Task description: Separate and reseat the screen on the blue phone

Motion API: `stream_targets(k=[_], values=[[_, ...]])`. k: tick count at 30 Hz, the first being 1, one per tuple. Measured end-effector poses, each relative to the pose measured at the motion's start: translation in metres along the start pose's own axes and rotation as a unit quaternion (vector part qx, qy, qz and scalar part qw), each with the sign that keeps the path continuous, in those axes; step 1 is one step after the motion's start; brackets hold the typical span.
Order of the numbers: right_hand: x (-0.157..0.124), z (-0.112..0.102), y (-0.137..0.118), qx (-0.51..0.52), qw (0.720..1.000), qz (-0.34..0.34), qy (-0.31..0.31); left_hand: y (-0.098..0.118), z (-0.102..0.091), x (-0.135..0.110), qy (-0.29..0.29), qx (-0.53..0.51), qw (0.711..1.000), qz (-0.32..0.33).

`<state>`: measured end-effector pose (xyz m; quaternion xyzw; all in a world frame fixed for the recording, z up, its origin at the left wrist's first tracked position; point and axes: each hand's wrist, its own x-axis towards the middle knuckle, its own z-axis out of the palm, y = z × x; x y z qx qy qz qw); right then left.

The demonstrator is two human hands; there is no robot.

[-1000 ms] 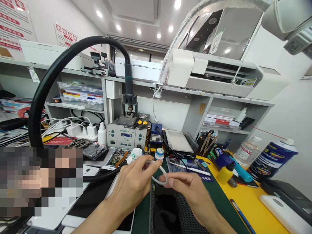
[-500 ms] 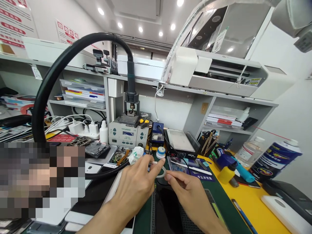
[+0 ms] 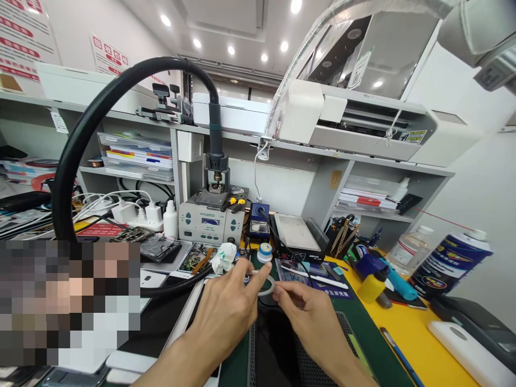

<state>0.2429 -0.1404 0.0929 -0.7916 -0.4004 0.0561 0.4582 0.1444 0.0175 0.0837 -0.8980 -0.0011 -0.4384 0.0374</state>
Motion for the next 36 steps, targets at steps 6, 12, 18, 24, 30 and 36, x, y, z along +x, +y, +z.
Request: stream_targets(k=[6,12,18,24,30,36], values=[[0.000,0.001,0.004,-0.041,0.998,-0.027,0.041,0.004,-0.002,0.001,-0.005,0.000,1.000,-0.007],[0.001,0.004,0.011,-0.058,0.990,-0.074,0.102,0.009,-0.001,-0.002,-0.030,-0.044,0.998,-0.040],[0.004,-0.003,0.012,-0.041,0.993,-0.048,0.104,0.008,-0.005,0.002,-0.094,-0.217,0.963,-0.127],[0.008,-0.016,0.013,0.023,0.999,-0.017,0.032,0.003,-0.009,0.006,-0.104,-0.291,0.936,-0.170],[0.008,-0.020,0.013,0.017,0.999,-0.041,0.022,0.002,-0.008,0.006,-0.090,-0.280,0.946,-0.139],[0.010,-0.020,0.010,-0.040,0.993,-0.100,0.041,0.002,-0.008,0.003,-0.082,-0.260,0.956,-0.111]])
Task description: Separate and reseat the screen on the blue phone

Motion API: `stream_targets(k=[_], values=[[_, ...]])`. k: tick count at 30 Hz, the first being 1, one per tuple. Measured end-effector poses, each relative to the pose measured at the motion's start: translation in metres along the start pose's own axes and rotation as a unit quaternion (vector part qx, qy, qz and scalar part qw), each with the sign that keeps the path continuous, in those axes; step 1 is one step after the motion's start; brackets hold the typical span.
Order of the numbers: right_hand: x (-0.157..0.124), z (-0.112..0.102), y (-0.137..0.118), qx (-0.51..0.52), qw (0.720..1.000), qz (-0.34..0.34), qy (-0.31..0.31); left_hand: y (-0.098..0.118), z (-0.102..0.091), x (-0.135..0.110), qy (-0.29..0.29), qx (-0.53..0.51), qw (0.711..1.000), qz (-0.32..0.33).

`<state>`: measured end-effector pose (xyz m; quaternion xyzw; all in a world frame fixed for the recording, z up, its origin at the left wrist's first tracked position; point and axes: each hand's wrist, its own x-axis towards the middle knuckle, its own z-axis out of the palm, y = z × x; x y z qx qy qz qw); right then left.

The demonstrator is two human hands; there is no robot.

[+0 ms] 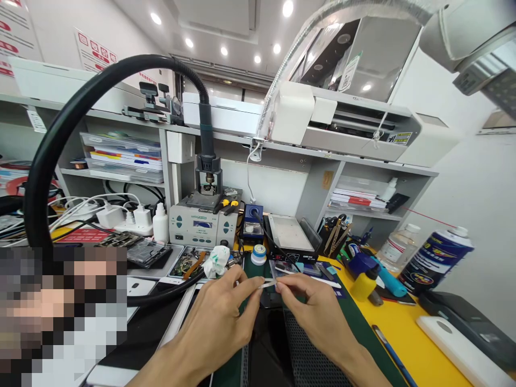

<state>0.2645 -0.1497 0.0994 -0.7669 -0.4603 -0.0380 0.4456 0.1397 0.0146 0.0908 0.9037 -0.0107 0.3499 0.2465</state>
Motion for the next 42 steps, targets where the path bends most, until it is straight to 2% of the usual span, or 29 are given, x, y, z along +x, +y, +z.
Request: stream_targets(k=[8,13,17,22,27,31,36,42], values=[[-0.004,0.001,0.009,-0.089,0.990,-0.113,-0.006,0.001,0.002,0.000,-0.001,0.082,0.995,0.053],[-0.006,0.002,0.016,-0.145,0.977,-0.154,-0.019,0.001,0.001,-0.002,-0.025,0.134,0.988,0.078],[-0.006,0.002,0.014,-0.171,0.972,-0.156,-0.033,0.001,0.002,-0.001,-0.013,0.152,0.984,0.088],[-0.007,0.002,0.008,-0.183,0.973,-0.137,-0.030,0.001,0.003,-0.001,-0.014,0.108,0.992,0.058],[-0.007,0.004,0.007,-0.167,0.979,-0.118,-0.002,0.001,0.002,-0.001,-0.016,0.074,0.997,0.023],[-0.007,0.003,0.007,-0.149,0.982,-0.113,0.020,0.001,0.001,0.000,-0.020,0.075,0.997,0.023],[-0.006,0.000,0.006,-0.142,0.982,-0.125,-0.014,0.001,-0.001,0.001,-0.041,0.104,0.993,0.043],[-0.005,-0.001,0.007,-0.146,0.980,-0.133,-0.038,-0.002,0.000,0.001,-0.039,0.123,0.991,0.047]])
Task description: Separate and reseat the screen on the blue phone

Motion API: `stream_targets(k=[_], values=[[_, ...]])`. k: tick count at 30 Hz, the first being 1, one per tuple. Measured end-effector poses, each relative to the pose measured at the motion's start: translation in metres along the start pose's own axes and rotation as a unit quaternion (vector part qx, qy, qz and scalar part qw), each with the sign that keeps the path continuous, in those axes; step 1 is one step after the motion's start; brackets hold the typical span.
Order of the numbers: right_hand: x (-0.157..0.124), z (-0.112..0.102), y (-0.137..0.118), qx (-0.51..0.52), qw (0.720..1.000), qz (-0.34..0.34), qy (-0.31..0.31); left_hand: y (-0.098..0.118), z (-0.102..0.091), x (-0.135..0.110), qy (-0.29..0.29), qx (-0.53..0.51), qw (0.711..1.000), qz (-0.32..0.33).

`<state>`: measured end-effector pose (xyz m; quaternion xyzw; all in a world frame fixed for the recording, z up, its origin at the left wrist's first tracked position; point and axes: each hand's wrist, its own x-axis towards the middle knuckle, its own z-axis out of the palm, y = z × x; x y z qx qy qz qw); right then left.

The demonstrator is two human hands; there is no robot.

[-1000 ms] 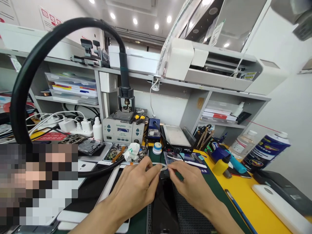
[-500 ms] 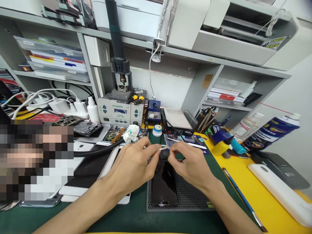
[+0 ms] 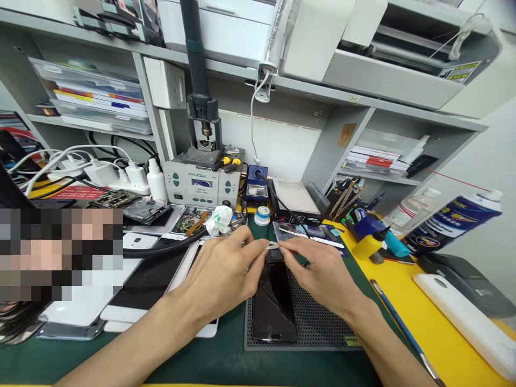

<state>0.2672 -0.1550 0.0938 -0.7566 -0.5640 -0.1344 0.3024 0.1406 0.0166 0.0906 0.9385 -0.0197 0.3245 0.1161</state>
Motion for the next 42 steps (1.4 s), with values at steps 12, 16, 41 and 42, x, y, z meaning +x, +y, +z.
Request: stream_targets(k=[12,16,41,42], values=[[-0.0029,0.0035,0.0023,-0.019,1.000,-0.008,0.019,0.0023,0.0001,-0.0006,-0.005,-0.020,1.000,-0.008],[-0.0022,0.0029,0.0026,-0.015,0.999,0.000,0.041,0.0026,-0.0010,-0.0002,-0.002,-0.007,1.000,-0.002],[0.0005,-0.0014,0.0002,0.019,1.000,0.001,0.022,0.0035,-0.0004,0.0001,-0.011,-0.006,1.000,-0.017],[0.0006,-0.0009,0.0002,0.018,1.000,-0.001,0.020,0.0038,-0.0005,0.0004,-0.014,-0.006,1.000,-0.018]])
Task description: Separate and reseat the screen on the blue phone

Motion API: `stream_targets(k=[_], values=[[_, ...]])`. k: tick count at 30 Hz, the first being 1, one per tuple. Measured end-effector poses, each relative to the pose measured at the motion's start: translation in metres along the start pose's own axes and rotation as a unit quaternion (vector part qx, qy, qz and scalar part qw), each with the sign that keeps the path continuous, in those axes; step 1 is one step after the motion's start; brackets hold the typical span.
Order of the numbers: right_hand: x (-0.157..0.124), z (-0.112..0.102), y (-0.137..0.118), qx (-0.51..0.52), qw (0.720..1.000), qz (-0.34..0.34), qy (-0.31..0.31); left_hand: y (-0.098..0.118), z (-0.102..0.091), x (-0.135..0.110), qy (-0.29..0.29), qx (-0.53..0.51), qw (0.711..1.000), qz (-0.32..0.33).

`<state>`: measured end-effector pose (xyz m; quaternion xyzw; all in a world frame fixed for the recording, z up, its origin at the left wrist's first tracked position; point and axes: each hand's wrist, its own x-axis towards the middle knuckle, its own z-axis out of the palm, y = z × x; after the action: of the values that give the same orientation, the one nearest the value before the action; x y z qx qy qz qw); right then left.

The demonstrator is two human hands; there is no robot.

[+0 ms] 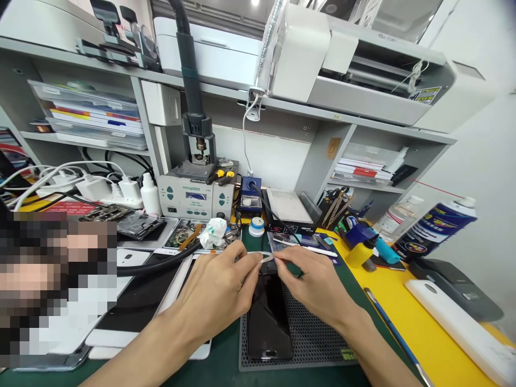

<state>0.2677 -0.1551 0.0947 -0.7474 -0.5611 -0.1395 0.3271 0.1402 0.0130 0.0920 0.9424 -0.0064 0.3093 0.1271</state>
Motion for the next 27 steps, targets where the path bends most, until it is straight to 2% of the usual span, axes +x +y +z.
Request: stream_targets(k=[9,14,17,21,24,27], values=[[-0.003,0.003,0.002,-0.012,1.000,-0.013,0.000,0.000,0.002,-0.003,-0.006,-0.008,1.000,-0.006],[-0.002,0.000,0.001,0.000,1.000,0.008,0.008,0.002,-0.001,0.000,-0.013,-0.100,0.993,-0.053],[0.001,-0.003,-0.003,0.020,0.999,0.032,0.025,0.004,-0.007,0.003,-0.031,-0.200,0.973,-0.113],[0.004,-0.006,-0.007,0.039,0.997,0.053,0.050,0.005,-0.014,0.007,-0.098,-0.310,0.926,-0.191],[0.004,-0.007,-0.008,0.045,0.995,0.055,0.068,0.005,-0.016,0.008,-0.121,-0.363,0.898,-0.218],[0.003,-0.008,-0.008,0.047,0.995,0.042,0.079,0.004,-0.015,0.008,-0.114,-0.377,0.893,-0.217]])
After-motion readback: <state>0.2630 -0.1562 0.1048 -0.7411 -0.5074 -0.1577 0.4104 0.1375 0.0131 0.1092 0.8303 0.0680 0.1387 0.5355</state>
